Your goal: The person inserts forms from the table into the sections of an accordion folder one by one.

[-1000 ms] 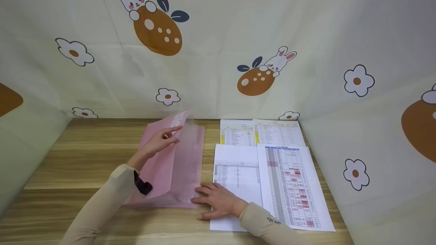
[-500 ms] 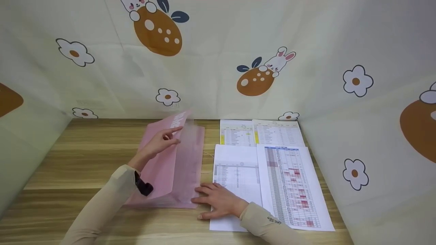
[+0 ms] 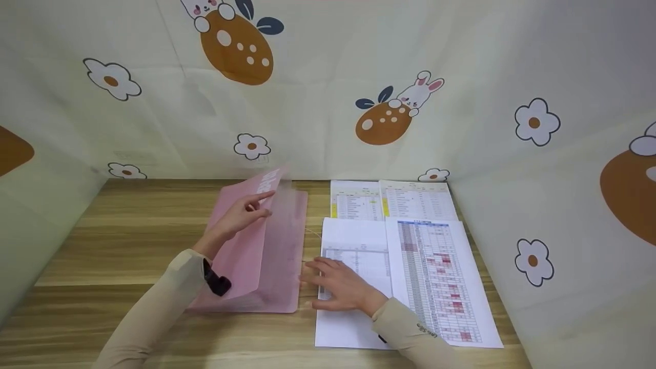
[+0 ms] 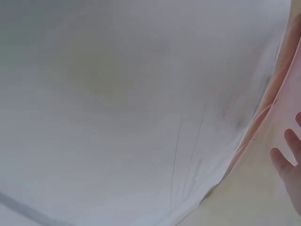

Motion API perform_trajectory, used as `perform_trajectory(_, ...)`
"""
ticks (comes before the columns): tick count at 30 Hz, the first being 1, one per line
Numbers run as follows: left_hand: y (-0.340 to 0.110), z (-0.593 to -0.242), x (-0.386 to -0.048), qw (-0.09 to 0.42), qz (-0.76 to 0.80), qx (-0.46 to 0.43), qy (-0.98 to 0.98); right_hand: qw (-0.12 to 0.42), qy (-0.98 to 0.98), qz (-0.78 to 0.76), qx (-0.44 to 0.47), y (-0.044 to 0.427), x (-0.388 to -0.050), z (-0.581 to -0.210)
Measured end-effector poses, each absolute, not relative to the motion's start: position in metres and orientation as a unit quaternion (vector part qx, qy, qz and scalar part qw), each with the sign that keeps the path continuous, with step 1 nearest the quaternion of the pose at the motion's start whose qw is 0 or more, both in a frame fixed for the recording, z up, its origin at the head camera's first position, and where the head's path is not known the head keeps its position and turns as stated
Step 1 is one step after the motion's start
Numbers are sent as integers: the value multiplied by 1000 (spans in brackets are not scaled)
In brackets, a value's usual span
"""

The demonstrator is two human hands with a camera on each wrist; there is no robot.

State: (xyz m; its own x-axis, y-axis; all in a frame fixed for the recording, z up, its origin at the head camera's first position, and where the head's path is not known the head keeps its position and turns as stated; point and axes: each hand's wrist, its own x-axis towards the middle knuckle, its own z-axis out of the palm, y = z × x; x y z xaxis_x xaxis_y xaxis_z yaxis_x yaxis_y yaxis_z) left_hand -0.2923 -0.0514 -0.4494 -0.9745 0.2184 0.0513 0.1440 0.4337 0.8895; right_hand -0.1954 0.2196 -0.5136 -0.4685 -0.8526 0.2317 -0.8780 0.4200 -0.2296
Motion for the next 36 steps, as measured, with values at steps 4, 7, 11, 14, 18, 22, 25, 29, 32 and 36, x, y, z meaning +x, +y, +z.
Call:
perform_trajectory(4, -51, -450, -292, 31, 520, 106, 847, 53, -863, 167, 474, 233, -200, -502)
perform_trajectory(7, -51, -450, -292, 29, 517, 105, 849, 71, -875, 170, 448, 246, -203, -496)
perform_trajectory(11, -51, -450, -292, 31, 515, 102, 851, 82, -892, 179, 407, 263, -207, -491)
perform_trajectory(14, -51, -449, -291, 36, 517, 94, 850, 74, -907, 183, 373, 276, -209, -489)
perform_trajectory(18, -51, -449, -291, 47, 521, 80, 848, 69, -923, 177, 335, 292, -213, -489)
perform_trajectory(22, -50, -449, -291, 54, 518, 69, 851, 73, -931, 178, 311, 308, -217, -491)
perform_trajectory(25, -50, -449, -290, 55, 516, 65, 852, 74, -935, 181, 295, 318, -219, -494)
perform_trajectory(29, -50, -450, -290, 56, 517, 63, 852, 79, -941, 182, 275, 331, -219, -497)
perform_trajectory(32, -50, -451, -290, 55, 518, 64, 851, 80, -945, 183, 259, 341, -218, -498)
perform_trajectory(36, -51, -451, -289, 31, 523, 90, 847, 86, -948, 189, 240, 356, -217, -499)
